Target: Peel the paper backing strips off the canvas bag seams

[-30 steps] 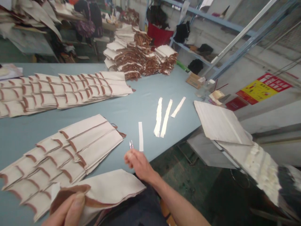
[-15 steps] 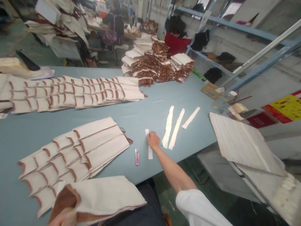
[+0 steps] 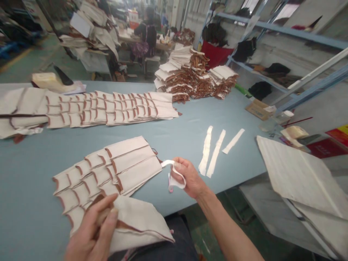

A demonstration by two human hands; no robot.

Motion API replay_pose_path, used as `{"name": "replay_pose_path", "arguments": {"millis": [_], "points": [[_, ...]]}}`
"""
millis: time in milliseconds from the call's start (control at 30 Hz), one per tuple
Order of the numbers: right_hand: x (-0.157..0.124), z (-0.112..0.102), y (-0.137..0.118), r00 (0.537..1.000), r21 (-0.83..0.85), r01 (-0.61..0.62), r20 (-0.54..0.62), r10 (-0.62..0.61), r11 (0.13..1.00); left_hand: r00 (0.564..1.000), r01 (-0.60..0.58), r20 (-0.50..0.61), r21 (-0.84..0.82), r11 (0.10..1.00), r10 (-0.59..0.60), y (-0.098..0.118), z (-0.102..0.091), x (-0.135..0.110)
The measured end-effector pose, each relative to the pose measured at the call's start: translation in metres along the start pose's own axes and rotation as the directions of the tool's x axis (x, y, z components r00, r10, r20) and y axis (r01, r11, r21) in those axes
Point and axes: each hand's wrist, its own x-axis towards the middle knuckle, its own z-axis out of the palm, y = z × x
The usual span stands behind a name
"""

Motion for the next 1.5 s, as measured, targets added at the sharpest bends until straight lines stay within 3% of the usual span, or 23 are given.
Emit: {"name": "replay_pose_path", "arguments": {"millis": [100, 200, 300, 433, 567, 733, 833, 900, 967, 1033, 1067, 1167, 1233, 1300, 1367, 1433, 1500], "points": [[-0.024, 0.049, -0.014, 0.972, 0.169, -0.089, 0.228, 0.049, 0.982, 0.991, -0.003, 0.136, -0.106, 0.994, 0.018, 0.026, -0.007, 0.012], [-0.035, 0.088, -0.014, 0.910, 0.245, -0.226, 0.398, 0.115, 0.943, 0.989, 0.099, 0.135, -0.247, 0.964, -0.067, 0.048, -0.016, 0.012], [-0.038, 0.114, -0.004, 0.845, 0.272, -0.339, 0.509, 0.164, 0.900, 0.980, 0.156, 0.180, -0.391, 0.907, -0.091, 0.062, -0.023, 0.005], [-0.040, 0.132, 0.008, 0.778, 0.283, -0.441, 0.593, 0.206, 0.852, 0.959, 0.190, 0.277, -0.469, 0.862, -0.061, 0.063, -0.034, 0.001], [-0.043, 0.144, 0.015, 0.723, 0.279, -0.518, 0.647, 0.240, 0.808, 0.957, 0.187, 0.287, -0.528, 0.828, -0.033, 0.054, -0.044, 0.003], [-0.047, 0.150, 0.025, 0.701, 0.189, -0.528, 0.648, 0.298, 0.828, 0.905, 0.364, 0.413, -0.626, 0.690, -0.103, 0.042, -0.052, 0.001], [-0.051, 0.152, 0.029, 0.675, 0.102, -0.513, 0.661, 0.327, 0.852, 0.884, 0.445, 0.425, -0.635, 0.632, -0.195, 0.035, -0.055, -0.004], [-0.056, 0.153, 0.027, 0.709, 0.056, -0.448, 0.631, 0.316, 0.892, 0.891, 0.433, 0.401, -0.616, 0.658, -0.212, 0.029, -0.056, -0.005], [-0.061, 0.155, 0.021, 0.838, -0.012, -0.261, 0.495, 0.232, 0.965, 0.908, 0.401, 0.359, -0.594, 0.697, -0.215, 0.024, -0.056, -0.005], [-0.064, 0.155, 0.013, 0.943, -0.126, 0.002, 0.330, 0.040, 0.992, 0.917, 0.380, 0.337, -0.573, 0.726, -0.213, 0.019, -0.054, -0.005], [-0.065, 0.155, 0.009, 0.957, -0.187, 0.122, 0.282, -0.066, 0.975, 0.916, 0.377, 0.343, -0.563, 0.736, -0.207, 0.018, -0.052, -0.005], [-0.064, 0.152, 0.001, 0.912, -0.278, 0.386, 0.259, -0.318, 0.880, 0.892, 0.373, 0.434, -0.550, 0.747, -0.125, 0.020, -0.047, -0.007], [-0.061, 0.148, 0.001, 0.883, -0.306, 0.457, 0.272, -0.384, 0.835, 0.851, 0.380, 0.525, -0.578, 0.722, -0.028, 0.026, -0.042, -0.012], [-0.057, 0.144, 0.003, 0.864, -0.345, 0.498, 0.280, -0.420, 0.796, 0.790, 0.463, 0.613, -0.615, 0.638, 0.019, 0.035, -0.038, -0.019], [-0.055, 0.140, 0.006, 0.822, -0.400, 0.569, 0.293, -0.488, 0.719, 0.756, 0.553, 0.655, -0.635, 0.539, -0.004, 0.043, -0.035, -0.026], [-0.054, 0.136, 0.008, 0.754, -0.432, 0.655, 0.328, -0.569, 0.619, 0.771, 0.575, 0.634, -0.657, 0.487, -0.055, 0.050, -0.033, -0.032], [-0.055, 0.133, 0.008, 0.697, -0.437, 0.714, 0.368, -0.616, 0.547, 0.816, 0.538, 0.570, -0.685, 0.490, -0.098, 0.055, -0.032, -0.034]]}}
